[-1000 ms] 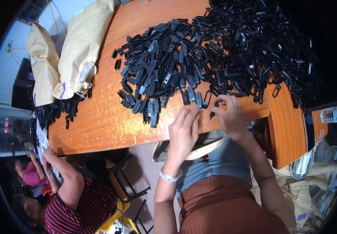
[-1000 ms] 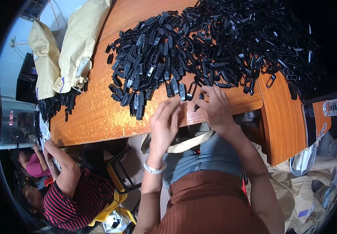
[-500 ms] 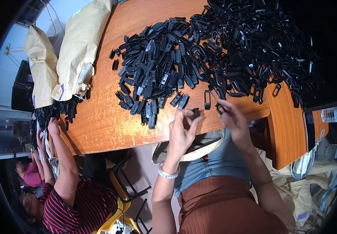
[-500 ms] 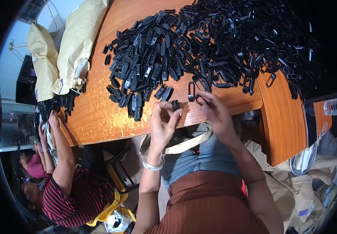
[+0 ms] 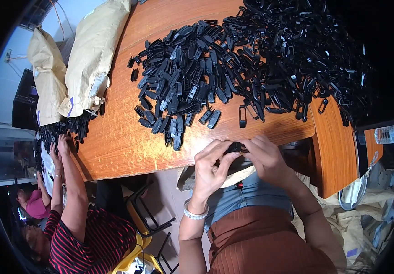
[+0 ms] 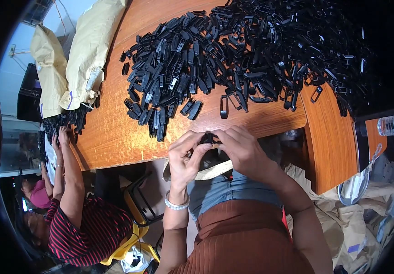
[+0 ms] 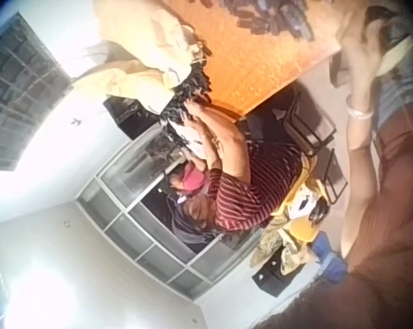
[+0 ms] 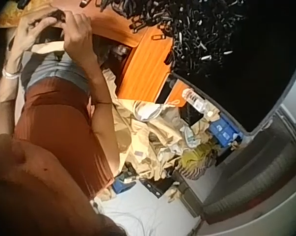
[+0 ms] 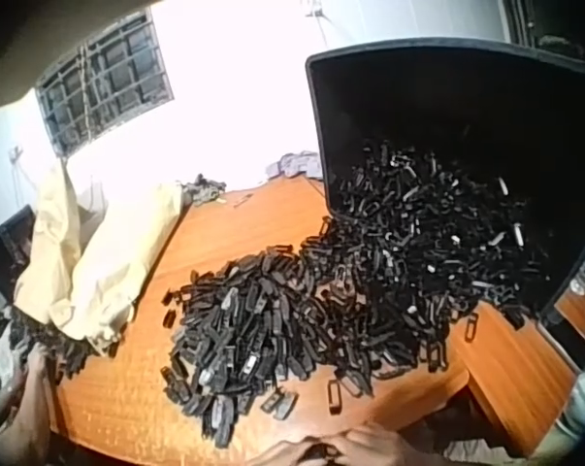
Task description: Sorting and inspecting small black plastic buckles from a large pile into a small bag.
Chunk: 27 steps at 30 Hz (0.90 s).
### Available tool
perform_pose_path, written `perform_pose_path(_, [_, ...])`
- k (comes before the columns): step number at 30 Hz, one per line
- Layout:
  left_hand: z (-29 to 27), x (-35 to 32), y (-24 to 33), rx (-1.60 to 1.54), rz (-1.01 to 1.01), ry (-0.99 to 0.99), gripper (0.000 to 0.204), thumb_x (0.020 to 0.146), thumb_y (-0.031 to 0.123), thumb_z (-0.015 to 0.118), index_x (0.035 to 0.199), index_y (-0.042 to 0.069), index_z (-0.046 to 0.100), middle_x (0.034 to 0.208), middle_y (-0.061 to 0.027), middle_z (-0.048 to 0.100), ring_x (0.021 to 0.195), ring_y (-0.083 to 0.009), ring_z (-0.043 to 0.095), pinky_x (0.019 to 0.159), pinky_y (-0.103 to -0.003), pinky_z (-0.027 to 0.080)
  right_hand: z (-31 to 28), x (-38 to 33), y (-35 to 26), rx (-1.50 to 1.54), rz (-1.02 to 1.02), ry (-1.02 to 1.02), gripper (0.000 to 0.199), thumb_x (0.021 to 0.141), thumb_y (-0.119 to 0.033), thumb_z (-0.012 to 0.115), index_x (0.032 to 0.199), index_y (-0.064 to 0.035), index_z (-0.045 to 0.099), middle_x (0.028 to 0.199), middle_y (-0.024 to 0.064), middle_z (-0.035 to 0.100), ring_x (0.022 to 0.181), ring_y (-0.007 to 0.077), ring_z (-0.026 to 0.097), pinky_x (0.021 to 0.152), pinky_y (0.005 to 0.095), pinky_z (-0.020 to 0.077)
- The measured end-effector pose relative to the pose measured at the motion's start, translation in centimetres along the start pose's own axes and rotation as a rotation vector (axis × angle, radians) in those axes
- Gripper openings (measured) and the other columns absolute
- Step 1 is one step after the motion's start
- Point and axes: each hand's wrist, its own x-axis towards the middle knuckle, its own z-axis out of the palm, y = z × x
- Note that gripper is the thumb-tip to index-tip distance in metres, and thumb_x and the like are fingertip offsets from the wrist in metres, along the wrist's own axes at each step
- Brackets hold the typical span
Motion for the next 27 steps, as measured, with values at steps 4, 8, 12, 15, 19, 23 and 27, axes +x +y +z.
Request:
perform_pose_path(4, [1.7, -1.3, 0.4, -0.291, -0.264, 0.067, 0.022, 0.079, -0.003, 0.063, 0.100, -0.008, 0.062, 0.087, -0.0121, 0.063, 0.063, -0.0122, 0.060, 0.060, -0.022, 0.048, 0.3, -0.2, -1.2, 0.019, 0.089, 0.005, 0.034, 0.074, 0.007, 0.057, 0.108, 0.0043, 0.056, 0.088, 0.0159, 0.053, 0.075, 0.0285, 0.054, 0.066, 0.0357, 0.0450])
perform_pose_path(8, [1.8, -2.1, 0.2, -0.439, -0.294, 0.112, 0.025, 0.082, -0.004, 0.060, 0.107, -0.008, 0.060, 0.097, -0.0136, 0.063, 0.063, -0.0119, 0.061, 0.060, -0.020, 0.049, 1.1, -0.9, -1.2, 0.115, 0.128, 0.053, 0.036, 0.072, 0.010, 0.059, 0.107, 0.0049, 0.058, 0.102, 0.0119, 0.052, 0.082, 0.0183, 0.056, 0.074, 0.0281, 0.0474])
perform_pose_path(12, [1.7, -2.9, -1.7, -0.971, -0.386, 0.047, 0.024, 0.083, 0.000, 0.060, 0.106, -0.009, 0.060, 0.095, -0.0140, 0.064, 0.064, -0.0152, 0.062, 0.060, -0.023, 0.050, 1.4, -2.2, -0.8, 0.857, 0.526, 0.128, 0.024, 0.073, 0.010, 0.060, 0.097, 0.0046, 0.061, 0.096, 0.0095, 0.055, 0.075, 0.0122, 0.057, 0.064, 0.0250, 0.0484])
perform_pose_path(15, [2.2, -3.5, -2.5, -1.153, -0.414, 0.031, 0.026, 0.087, 0.006, 0.057, 0.108, -0.010, 0.057, 0.088, -0.0153, 0.064, 0.064, -0.0178, 0.062, 0.060, -0.025, 0.050, 1.8, -2.7, -0.5, 0.728, 0.413, 0.159, 0.021, 0.075, 0.010, 0.059, 0.096, 0.0049, 0.060, 0.088, 0.0100, 0.056, 0.067, 0.0123, 0.057, 0.059, 0.0228, 0.0479])
perform_pose_path(19, [1.9, -2.3, -3.3, -1.211, -0.485, 0.133, 0.031, 0.094, 0.023, 0.049, 0.097, -0.007, 0.056, 0.078, -0.0131, 0.061, 0.062, -0.0181, 0.059, 0.055, -0.026, 0.049, 2.3, -2.2, 1.4, 0.467, 0.282, 0.114, 0.020, 0.077, 0.007, 0.058, 0.096, 0.0033, 0.060, 0.083, 0.0089, 0.056, 0.064, 0.0129, 0.057, 0.057, 0.0242, 0.0474])
perform_pose_path(23, [0.1, 1.2, -4.2, -1.042, -0.391, 0.179, 0.034, 0.093, 0.028, 0.052, 0.069, 0.003, 0.053, 0.067, -0.0059, 0.056, 0.059, -0.0114, 0.051, 0.052, -0.025, 0.041, 1.8, 1.0, 3.6, -0.089, 0.224, 0.152, 0.018, 0.079, -0.005, 0.063, 0.096, 0.0001, 0.059, 0.085, 0.0124, 0.056, 0.070, 0.0244, 0.060, 0.059, 0.0334, 0.0463])
perform_pose_path(27, [0.2, 3.0, -4.8, 0.236, -0.251, 0.129, 0.029, 0.085, 0.023, 0.063, 0.071, -0.002, 0.065, 0.058, -0.0156, 0.059, 0.046, -0.0273, 0.055, 0.048, -0.038, 0.042, 2.9, 1.9, 3.4, -0.408, 0.259, 0.120, 0.021, 0.078, -0.013, 0.066, 0.092, 0.0002, 0.056, 0.089, 0.0133, 0.055, 0.075, 0.0321, 0.058, 0.059, 0.0395, 0.0441])
